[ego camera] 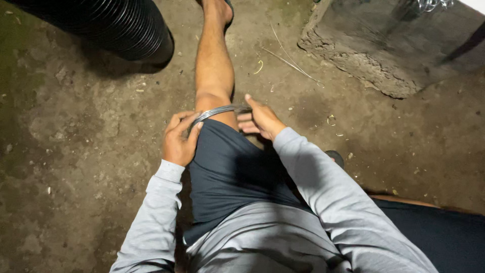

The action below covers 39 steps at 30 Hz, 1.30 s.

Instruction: The person sits on the floor and repeatedly bends thin metal wire into loops using their hands. They use pliers to cut the wire from a larger coil and then shape each piece individually.

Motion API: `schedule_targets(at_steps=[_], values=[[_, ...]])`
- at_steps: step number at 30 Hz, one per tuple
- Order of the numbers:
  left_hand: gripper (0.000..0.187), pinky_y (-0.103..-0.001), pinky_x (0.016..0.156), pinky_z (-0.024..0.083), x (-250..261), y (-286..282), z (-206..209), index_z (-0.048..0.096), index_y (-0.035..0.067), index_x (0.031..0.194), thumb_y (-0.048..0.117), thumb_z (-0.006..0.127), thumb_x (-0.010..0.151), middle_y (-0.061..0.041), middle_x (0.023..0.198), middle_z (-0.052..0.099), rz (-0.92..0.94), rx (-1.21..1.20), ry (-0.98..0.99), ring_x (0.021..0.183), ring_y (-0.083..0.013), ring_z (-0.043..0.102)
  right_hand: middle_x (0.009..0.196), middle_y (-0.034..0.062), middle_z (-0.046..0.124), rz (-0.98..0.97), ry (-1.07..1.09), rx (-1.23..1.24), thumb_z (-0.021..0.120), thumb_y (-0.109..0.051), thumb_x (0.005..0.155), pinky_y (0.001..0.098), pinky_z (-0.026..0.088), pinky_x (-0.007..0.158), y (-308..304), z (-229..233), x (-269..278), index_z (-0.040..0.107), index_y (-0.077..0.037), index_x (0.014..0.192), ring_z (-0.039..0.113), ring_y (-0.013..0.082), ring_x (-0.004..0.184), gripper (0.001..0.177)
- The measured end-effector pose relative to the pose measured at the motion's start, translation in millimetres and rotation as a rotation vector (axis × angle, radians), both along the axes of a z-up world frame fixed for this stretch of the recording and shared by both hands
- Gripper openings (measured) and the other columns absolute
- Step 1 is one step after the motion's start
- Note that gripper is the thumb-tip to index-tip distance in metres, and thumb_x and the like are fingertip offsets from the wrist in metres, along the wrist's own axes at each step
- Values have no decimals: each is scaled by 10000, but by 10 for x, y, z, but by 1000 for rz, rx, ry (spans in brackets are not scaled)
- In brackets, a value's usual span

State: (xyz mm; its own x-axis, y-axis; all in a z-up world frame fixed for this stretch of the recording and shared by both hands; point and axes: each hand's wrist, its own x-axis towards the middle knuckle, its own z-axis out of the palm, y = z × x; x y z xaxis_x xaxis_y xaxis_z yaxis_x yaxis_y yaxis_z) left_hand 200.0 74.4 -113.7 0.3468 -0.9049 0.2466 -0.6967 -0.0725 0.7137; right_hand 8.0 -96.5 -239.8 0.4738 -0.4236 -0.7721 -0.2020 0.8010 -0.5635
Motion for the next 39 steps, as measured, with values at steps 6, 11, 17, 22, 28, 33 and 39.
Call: schedule_targets(at_steps=[6,11,17,22,28,33,39], values=[[197,-368,840,553,-9,117,61,766,70,1138,82,747,942,-117,1037,707,9,-33,-135,949,-296,705,1001,96,688,-194,-207,-140,615,-134,988,321,611,670,-71,-191,225,595,28,1269,706,183,760,325],[209,-397,801,549,-55,183,83,776,89,1114,118,783,907,-117,1040,716,18,-22,-275,922,-327,696,976,98,708,-76,-12,-169,570,-195,1006,288,569,593,72,-135,97,619,-27,1253,677,165,687,302],[326,-338,954,549,-1,233,-159,684,53,1302,87,724,980,-150,1198,704,46,-14,57,1103,-272,703,983,173,705,63,51,-412,568,-247,1029,335,512,587,244,232,-43,617,-63,1378,601,211,670,397],[514,-337,1077,469,115,241,-470,489,21,1488,104,637,1003,-191,1369,627,-30,33,437,1295,-232,596,1322,243,581,271,127,-1539,614,-99,810,472,515,926,291,610,-161,521,-51,1440,598,430,1099,639],[352,-312,911,506,264,326,-736,587,37,1301,234,642,1014,-127,1127,704,36,203,331,1044,-184,653,1219,220,603,427,-22,-1650,593,-82,917,492,488,985,295,759,-44,495,-47,1427,604,428,1132,521],[240,-331,687,475,341,268,-843,645,32,1045,269,659,1016,-115,817,626,94,187,336,757,-154,544,1081,214,613,501,-7,-1664,575,-93,995,493,518,814,235,767,-54,530,-23,1360,616,436,988,375],[337,-404,569,392,584,157,-847,617,2,874,292,614,1045,-180,667,491,183,188,60,571,-197,435,936,204,597,541,-37,-1726,565,-144,1052,509,504,730,94,807,-39,519,-30,1051,612,445,881,123]])
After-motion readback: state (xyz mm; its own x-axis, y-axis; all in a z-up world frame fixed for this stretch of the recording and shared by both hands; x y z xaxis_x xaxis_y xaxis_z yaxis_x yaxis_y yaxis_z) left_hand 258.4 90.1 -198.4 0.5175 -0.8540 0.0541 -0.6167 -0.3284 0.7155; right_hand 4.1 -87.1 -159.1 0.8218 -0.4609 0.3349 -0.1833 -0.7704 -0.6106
